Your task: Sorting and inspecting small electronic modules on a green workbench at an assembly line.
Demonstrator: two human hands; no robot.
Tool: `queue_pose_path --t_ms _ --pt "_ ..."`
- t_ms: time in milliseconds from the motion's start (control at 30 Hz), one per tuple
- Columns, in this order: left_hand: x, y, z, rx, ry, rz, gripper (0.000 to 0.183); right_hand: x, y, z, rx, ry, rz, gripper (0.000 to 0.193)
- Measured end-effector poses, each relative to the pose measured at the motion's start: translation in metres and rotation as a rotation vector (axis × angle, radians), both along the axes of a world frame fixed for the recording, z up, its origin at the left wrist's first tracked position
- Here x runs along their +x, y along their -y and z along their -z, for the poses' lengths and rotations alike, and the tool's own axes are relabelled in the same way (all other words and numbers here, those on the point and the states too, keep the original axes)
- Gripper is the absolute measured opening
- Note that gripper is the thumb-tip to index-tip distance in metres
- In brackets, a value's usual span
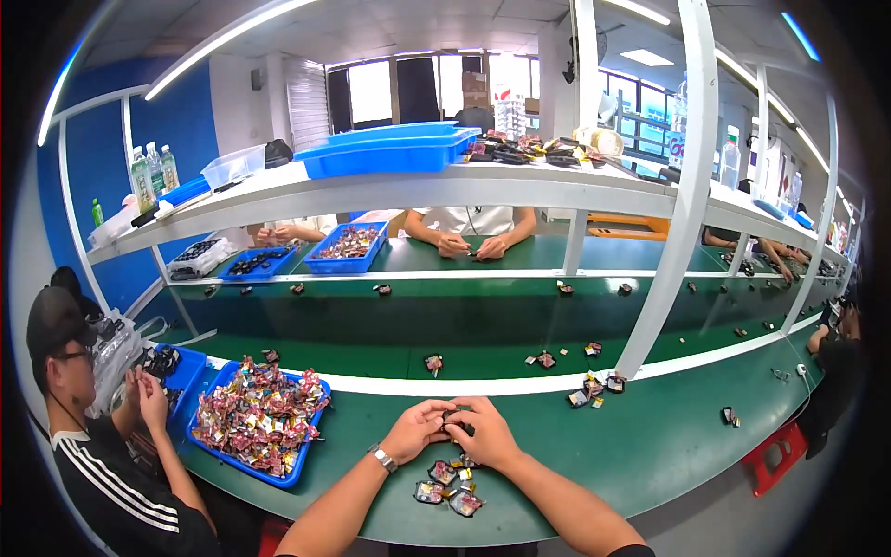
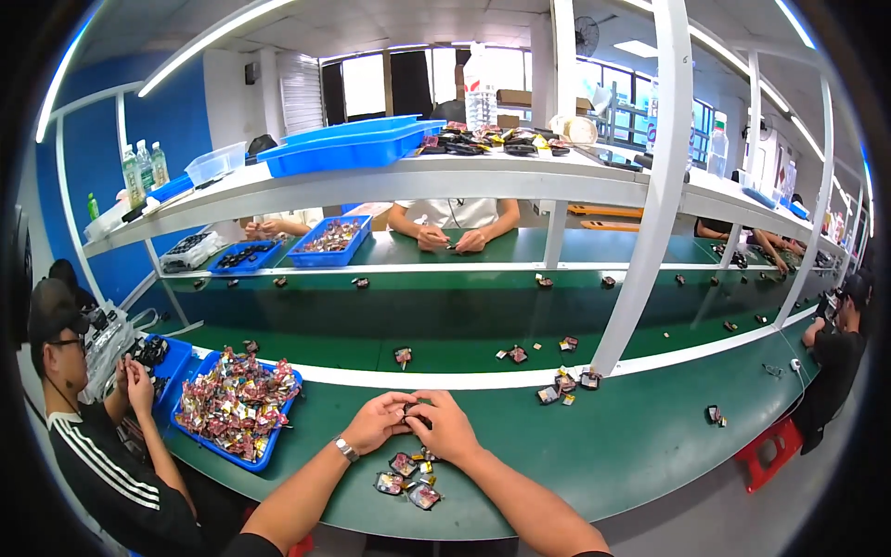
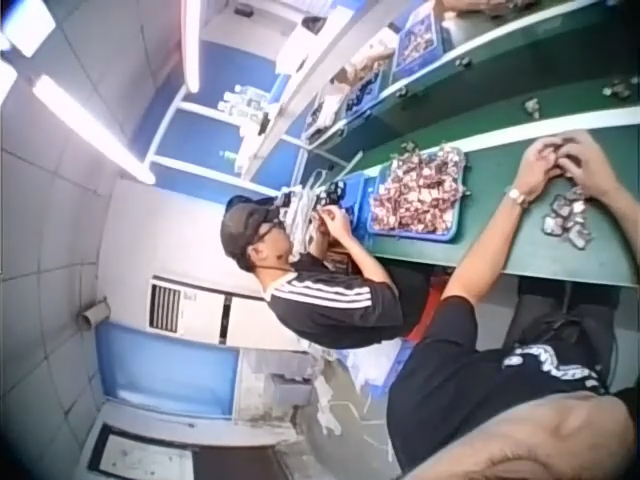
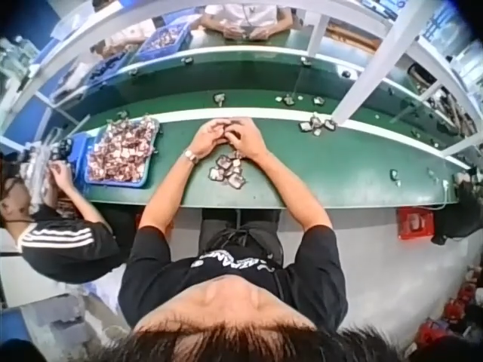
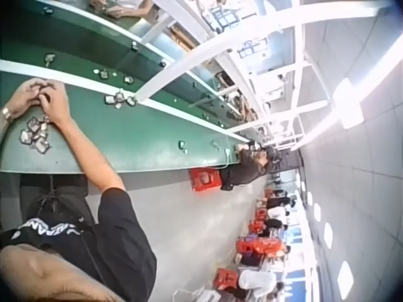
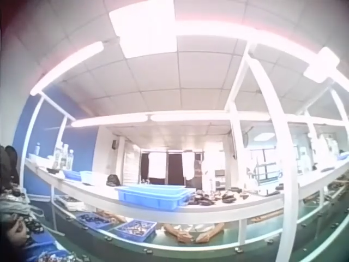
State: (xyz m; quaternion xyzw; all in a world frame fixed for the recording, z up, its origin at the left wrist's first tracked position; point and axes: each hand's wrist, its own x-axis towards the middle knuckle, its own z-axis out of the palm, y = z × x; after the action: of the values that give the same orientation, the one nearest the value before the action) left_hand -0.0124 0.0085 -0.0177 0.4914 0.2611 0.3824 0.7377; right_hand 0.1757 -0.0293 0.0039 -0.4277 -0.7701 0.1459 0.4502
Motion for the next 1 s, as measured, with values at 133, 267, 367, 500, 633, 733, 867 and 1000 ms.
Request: queue_pose_path --t_ms 133,267,367,500,633,733,867,1000 --pt "0.0003 -0.0001 -0.0001 -0.022 -0.01 -0.017 0.028 0.0001 -0.0007 0.0034 0.008 -0.013 0.006 0.013" --pt "-0.0007 0.0002 0.0008 -0.018 0.022 -0.012 0.027 -0.0031 -0.0009 0.0081 0.002 -0.044 0.034 0.015" --pt "-0.0016 0.0002 0.0001 -0.013 0.02 -0.013 0.028 -0.002 -0.0036 0.0088 -0.009 -0.081 -0.006 0.016" --pt "0.0003 0.0008 -0.0015 -0.022 0.016 -0.01 0.028 -0.0005 -0.0031 0.0096 -0.04 -0.067 0.017 0.016" --pt "0.0016 0.0028 -0.0015 0.015 0.022 -0.042 0.026 -0.004 -0.0027 0.0108 -0.026 -0.092 -0.014 0.02" --pt "-0.0004 0.0035 0.0008 0.039 0.066 -0.058 0.025 -0.0057 -0.0012 0.0055 0.017 -0.084 -0.057 0.023" --pt "-0.0001 0.0023 0.0034 0.017 0.121 -0.03 0.026 -0.008 0.0018 0.0053 0.063 -0.085 0.022 0.02" --pt "0.0012 0.0041 -0.0007 0.035 0.135 -0.024 0.027 -0.0093 0.0003 0.0057 0.071 -0.136 0.035 0.018"
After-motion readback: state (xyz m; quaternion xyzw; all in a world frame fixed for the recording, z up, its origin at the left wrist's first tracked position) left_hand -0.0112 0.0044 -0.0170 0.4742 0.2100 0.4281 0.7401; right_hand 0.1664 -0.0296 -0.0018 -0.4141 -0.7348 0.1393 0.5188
